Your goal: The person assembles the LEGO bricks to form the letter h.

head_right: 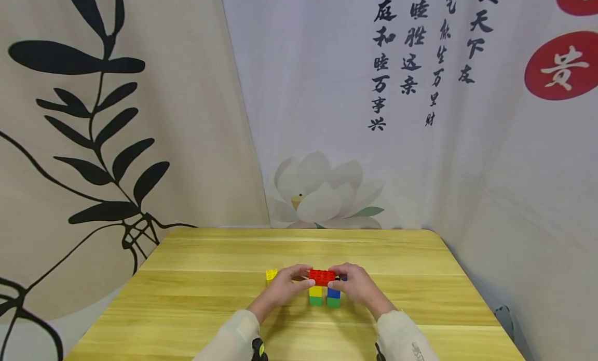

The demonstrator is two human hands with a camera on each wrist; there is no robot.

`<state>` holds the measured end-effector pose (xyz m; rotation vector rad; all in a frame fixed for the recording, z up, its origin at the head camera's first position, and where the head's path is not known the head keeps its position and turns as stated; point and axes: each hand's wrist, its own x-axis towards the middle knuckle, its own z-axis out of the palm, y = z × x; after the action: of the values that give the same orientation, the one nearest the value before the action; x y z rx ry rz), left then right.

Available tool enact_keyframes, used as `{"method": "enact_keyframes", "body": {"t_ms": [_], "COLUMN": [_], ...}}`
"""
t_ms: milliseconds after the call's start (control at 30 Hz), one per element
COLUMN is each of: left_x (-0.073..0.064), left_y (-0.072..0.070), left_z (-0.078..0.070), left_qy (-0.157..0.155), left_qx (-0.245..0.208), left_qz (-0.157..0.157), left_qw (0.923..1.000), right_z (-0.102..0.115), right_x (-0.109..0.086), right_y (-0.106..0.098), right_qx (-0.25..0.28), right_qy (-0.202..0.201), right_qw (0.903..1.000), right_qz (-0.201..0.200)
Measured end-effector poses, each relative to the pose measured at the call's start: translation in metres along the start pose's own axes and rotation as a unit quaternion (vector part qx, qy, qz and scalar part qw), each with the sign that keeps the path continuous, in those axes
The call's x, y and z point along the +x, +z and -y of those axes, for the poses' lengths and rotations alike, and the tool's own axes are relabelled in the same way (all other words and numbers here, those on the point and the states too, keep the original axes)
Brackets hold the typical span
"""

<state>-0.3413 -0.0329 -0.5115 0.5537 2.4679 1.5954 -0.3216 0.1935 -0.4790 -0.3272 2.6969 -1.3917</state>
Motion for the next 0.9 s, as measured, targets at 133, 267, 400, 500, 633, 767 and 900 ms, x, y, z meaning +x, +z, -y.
{"method": "enact_keyframes", "body": {"t_ms": [133,267,400,500,633,767,900], "left_x": [-0.0012,-0.0018,-0.0006,0.0002,0.0013,0.0008,-0.0010], "left_y": [-0.0013,-0.0020,-0.0022,-0.0026,-0.0032,-0.0035,-0.0034], "left_z": [-0.0034,-0.0042,-0.0043,-0.0049,-0.0052,-0.0062,-0.0070], "left_qy": [0.006,0.008,0.013,0.020,0.029,0.026,0.025], "left_qx": [-0.003,-0.004,0.000,0.006,0.015,0.018,0.024], "left_qz": [0.002,0.006,0.012,0.017,0.022,0.023,0.020], "left_qw": [1.0000,0.9999,0.9998,0.9996,0.9992,0.9992,0.9992], "right_z": [-0.0002,-0.0006,-0.0009,-0.0012,-0.0015,-0.0016,-0.0021], "right_x": [0.0004,0.0008,0.0007,0.0005,-0.0004,-0.0022,-0.0028], "right_y": [0.0001,0.0001,0.0007,0.0013,0.0020,0.0029,0.0042], "right_qx": [-0.002,-0.004,-0.002,0.001,0.001,-0.002,0.000], "right_qy": [0.000,-0.003,-0.002,0.003,0.004,0.004,0.008], "right_qw": [1.0000,1.0000,1.0000,0.9999,0.9999,0.9998,0.9998], "right_qz": [0.001,-0.001,-0.005,-0.011,-0.017,-0.020,-0.019]}}
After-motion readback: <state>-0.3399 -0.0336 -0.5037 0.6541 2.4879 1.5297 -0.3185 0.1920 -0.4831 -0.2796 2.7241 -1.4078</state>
